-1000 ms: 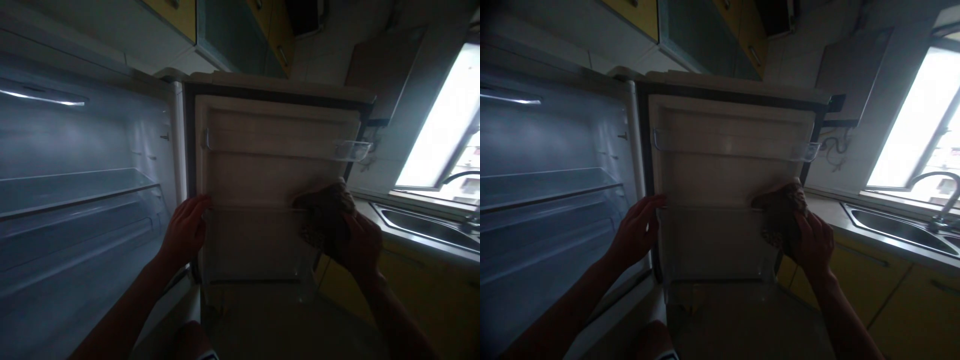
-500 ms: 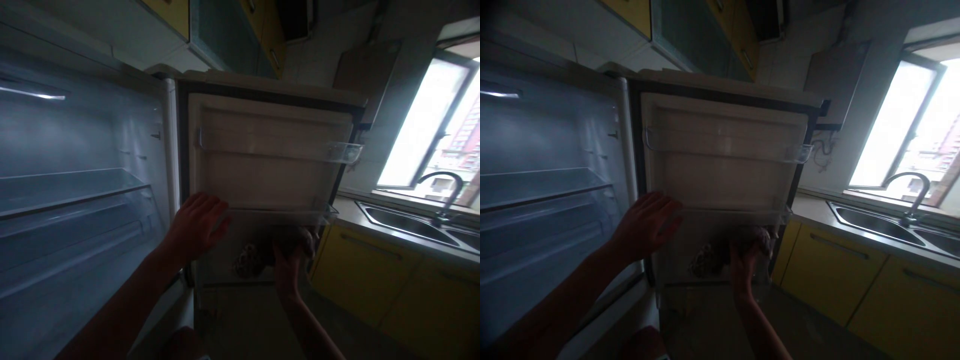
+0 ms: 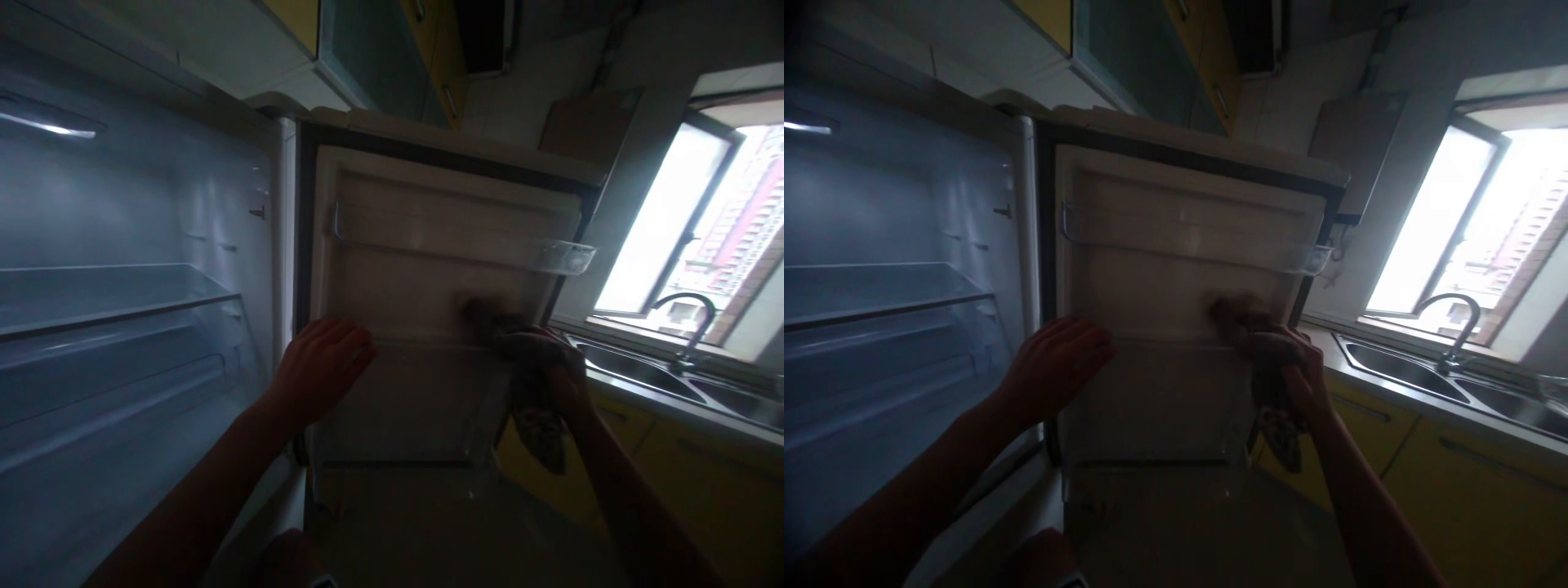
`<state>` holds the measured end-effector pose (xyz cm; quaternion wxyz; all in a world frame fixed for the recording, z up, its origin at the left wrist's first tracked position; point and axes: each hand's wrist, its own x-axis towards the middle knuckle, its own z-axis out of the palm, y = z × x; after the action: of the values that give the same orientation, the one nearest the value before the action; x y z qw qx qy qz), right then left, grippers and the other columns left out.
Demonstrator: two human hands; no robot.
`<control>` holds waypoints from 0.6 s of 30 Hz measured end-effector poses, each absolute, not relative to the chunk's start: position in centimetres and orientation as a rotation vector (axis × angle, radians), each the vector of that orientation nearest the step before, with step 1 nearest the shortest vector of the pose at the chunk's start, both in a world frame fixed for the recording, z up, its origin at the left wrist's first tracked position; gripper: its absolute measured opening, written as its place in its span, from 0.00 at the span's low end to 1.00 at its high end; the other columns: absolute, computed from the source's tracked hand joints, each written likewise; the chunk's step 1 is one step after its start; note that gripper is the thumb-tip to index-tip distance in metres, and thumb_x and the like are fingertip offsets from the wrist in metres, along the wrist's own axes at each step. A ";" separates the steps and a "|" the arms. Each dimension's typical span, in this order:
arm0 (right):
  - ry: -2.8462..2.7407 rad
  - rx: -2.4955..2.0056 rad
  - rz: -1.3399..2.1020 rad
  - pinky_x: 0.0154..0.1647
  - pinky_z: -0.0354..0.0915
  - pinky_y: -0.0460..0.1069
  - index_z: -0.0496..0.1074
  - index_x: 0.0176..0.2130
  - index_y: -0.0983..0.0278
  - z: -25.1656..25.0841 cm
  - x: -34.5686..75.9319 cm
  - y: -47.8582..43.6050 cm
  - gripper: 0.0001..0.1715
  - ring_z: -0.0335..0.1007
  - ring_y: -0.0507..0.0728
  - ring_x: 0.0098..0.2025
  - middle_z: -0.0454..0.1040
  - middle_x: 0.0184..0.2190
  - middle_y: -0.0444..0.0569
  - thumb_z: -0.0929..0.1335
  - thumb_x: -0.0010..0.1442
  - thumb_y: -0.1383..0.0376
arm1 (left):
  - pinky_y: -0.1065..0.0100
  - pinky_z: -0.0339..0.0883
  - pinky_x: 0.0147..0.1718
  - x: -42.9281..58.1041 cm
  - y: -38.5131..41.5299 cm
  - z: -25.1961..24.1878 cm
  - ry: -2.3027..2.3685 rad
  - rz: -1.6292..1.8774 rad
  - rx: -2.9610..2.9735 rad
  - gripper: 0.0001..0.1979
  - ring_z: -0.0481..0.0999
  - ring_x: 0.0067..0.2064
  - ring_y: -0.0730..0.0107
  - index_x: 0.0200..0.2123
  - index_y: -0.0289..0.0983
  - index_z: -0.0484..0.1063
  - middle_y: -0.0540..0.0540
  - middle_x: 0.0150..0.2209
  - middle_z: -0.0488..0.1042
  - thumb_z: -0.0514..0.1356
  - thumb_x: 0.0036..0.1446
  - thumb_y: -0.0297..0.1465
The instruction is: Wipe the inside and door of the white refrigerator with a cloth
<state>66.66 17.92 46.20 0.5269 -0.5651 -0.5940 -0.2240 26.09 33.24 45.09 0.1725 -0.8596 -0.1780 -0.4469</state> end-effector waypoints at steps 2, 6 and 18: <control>-1.546 -1.562 -0.648 0.44 0.73 0.60 0.82 0.40 0.62 48.2 65.1 17.9 0.25 0.77 0.66 0.41 0.82 0.37 0.56 0.64 0.56 0.51 | 0.56 0.67 0.45 26.2 33.3 45.1 -0.526 -1.256 -2.451 0.12 0.77 0.42 0.58 0.42 0.41 0.73 0.48 0.37 0.78 0.55 0.77 0.39; -1.659 -1.970 -0.920 0.49 0.70 0.61 0.83 0.45 0.64 49.6 58.3 19.0 0.23 0.77 0.67 0.40 0.83 0.39 0.58 0.63 0.63 0.55 | 0.57 0.67 0.45 26.4 33.3 45.0 -0.564 -1.265 -2.445 0.12 0.78 0.43 0.58 0.43 0.41 0.74 0.48 0.39 0.79 0.56 0.77 0.40; -1.965 -1.433 -0.601 0.54 0.71 0.57 0.73 0.61 0.60 54.6 52.3 25.8 0.25 0.75 0.64 0.52 0.77 0.54 0.56 0.66 0.68 0.58 | 0.56 0.70 0.45 26.4 33.1 45.6 -0.630 -1.118 -2.472 0.11 0.79 0.43 0.57 0.43 0.40 0.74 0.47 0.39 0.79 0.58 0.75 0.39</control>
<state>52.34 25.81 54.56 0.3128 -0.5434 -0.7449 -0.2278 26.35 33.09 45.61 0.1773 -0.8735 -0.2227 -0.3950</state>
